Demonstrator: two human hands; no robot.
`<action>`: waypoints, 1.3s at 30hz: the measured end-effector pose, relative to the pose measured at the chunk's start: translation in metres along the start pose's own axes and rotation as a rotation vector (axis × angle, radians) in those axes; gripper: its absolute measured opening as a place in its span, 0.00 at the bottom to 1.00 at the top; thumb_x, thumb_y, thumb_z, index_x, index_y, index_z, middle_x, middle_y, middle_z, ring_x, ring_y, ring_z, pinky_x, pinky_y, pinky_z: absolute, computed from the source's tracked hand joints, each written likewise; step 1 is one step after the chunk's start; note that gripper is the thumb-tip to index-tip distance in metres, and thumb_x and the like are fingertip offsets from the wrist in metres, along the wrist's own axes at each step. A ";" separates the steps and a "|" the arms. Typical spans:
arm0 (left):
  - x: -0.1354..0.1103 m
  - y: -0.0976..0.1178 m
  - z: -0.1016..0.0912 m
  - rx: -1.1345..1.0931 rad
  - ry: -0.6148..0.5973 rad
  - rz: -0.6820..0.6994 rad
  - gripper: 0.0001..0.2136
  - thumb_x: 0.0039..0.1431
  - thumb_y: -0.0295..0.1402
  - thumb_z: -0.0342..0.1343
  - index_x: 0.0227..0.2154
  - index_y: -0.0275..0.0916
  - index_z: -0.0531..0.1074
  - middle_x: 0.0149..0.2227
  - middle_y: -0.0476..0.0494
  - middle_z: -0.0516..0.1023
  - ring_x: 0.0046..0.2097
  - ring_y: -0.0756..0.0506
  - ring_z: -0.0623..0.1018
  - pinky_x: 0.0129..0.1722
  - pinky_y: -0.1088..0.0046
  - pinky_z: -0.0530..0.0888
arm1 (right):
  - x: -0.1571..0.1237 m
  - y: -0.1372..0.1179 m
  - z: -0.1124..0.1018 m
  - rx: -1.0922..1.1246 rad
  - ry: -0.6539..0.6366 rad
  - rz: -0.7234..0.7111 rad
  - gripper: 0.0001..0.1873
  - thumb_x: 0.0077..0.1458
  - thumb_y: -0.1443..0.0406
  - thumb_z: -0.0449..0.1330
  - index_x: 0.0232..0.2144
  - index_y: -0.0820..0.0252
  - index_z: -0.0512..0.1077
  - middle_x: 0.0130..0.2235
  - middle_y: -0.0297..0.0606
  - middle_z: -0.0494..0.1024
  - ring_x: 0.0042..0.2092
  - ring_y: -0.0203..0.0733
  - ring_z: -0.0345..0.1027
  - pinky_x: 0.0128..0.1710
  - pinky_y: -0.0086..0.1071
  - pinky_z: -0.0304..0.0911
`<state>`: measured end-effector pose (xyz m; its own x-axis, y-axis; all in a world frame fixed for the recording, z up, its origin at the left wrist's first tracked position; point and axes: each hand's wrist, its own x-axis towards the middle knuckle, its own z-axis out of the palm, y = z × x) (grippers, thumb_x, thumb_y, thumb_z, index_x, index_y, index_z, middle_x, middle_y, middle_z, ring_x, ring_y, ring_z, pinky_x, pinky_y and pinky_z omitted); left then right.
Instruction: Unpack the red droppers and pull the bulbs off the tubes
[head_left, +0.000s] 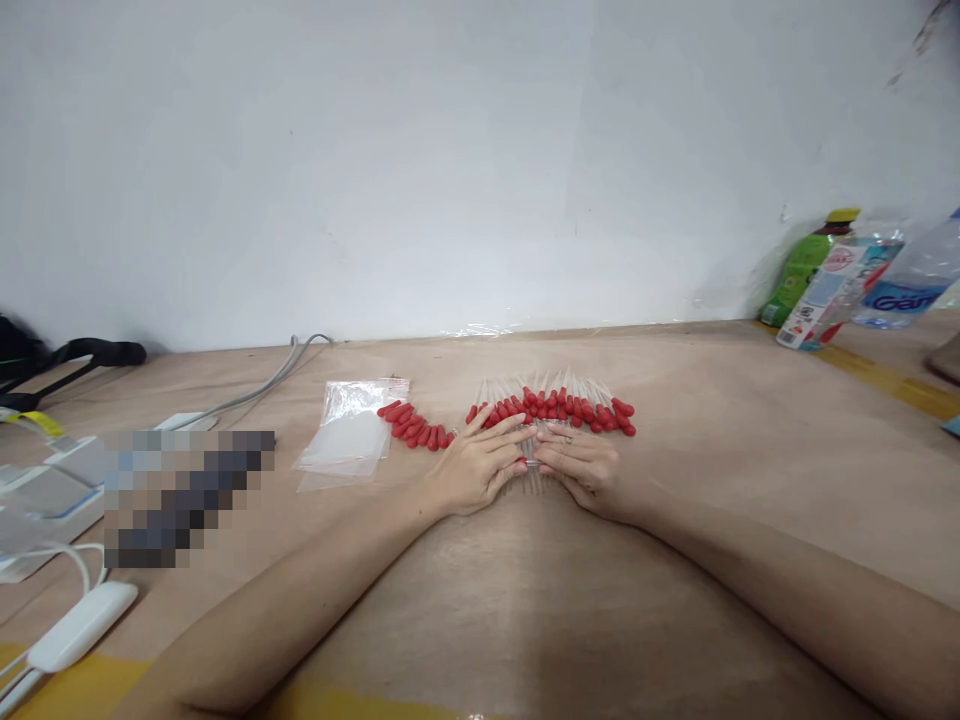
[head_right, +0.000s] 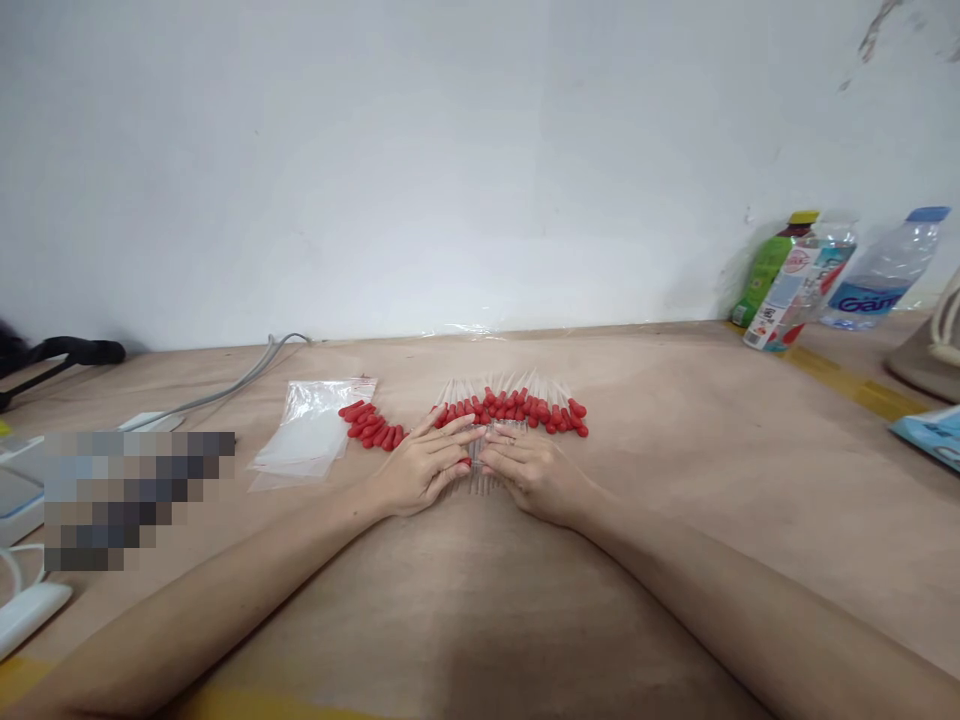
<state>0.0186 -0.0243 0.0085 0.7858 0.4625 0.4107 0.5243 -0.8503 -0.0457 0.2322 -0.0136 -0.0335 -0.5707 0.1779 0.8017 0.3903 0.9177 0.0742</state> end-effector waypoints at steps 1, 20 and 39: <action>0.000 0.000 0.000 -0.001 0.002 0.000 0.13 0.63 0.33 0.41 0.36 0.38 0.70 0.55 0.45 0.65 0.60 0.46 0.58 0.62 0.57 0.40 | 0.000 0.000 -0.001 0.005 -0.005 0.001 0.13 0.53 0.72 0.54 0.41 0.61 0.70 0.41 0.42 0.76 0.47 0.41 0.67 0.52 0.43 0.63; -0.018 -0.005 -0.004 -0.040 0.146 -0.130 0.09 0.61 0.32 0.44 0.34 0.38 0.69 0.46 0.41 0.72 0.51 0.43 0.68 0.50 0.61 0.65 | -0.007 0.003 -0.035 -0.153 0.001 0.273 0.13 0.55 0.68 0.52 0.43 0.56 0.70 0.27 0.35 0.73 0.31 0.37 0.66 0.36 0.35 0.63; -0.032 -0.092 -0.042 0.014 0.131 -0.758 0.10 0.50 0.39 0.52 0.33 0.39 0.66 0.31 0.48 0.73 0.29 0.48 0.72 0.31 0.71 0.69 | 0.008 -0.005 -0.015 -0.356 -0.060 0.430 0.11 0.53 0.69 0.51 0.27 0.57 0.74 0.23 0.33 0.71 0.29 0.35 0.62 0.35 0.34 0.48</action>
<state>-0.0689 0.0289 0.0379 0.1653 0.8831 0.4390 0.9086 -0.3095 0.2805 0.2368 -0.0220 -0.0186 -0.3422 0.5389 0.7697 0.8107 0.5835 -0.0481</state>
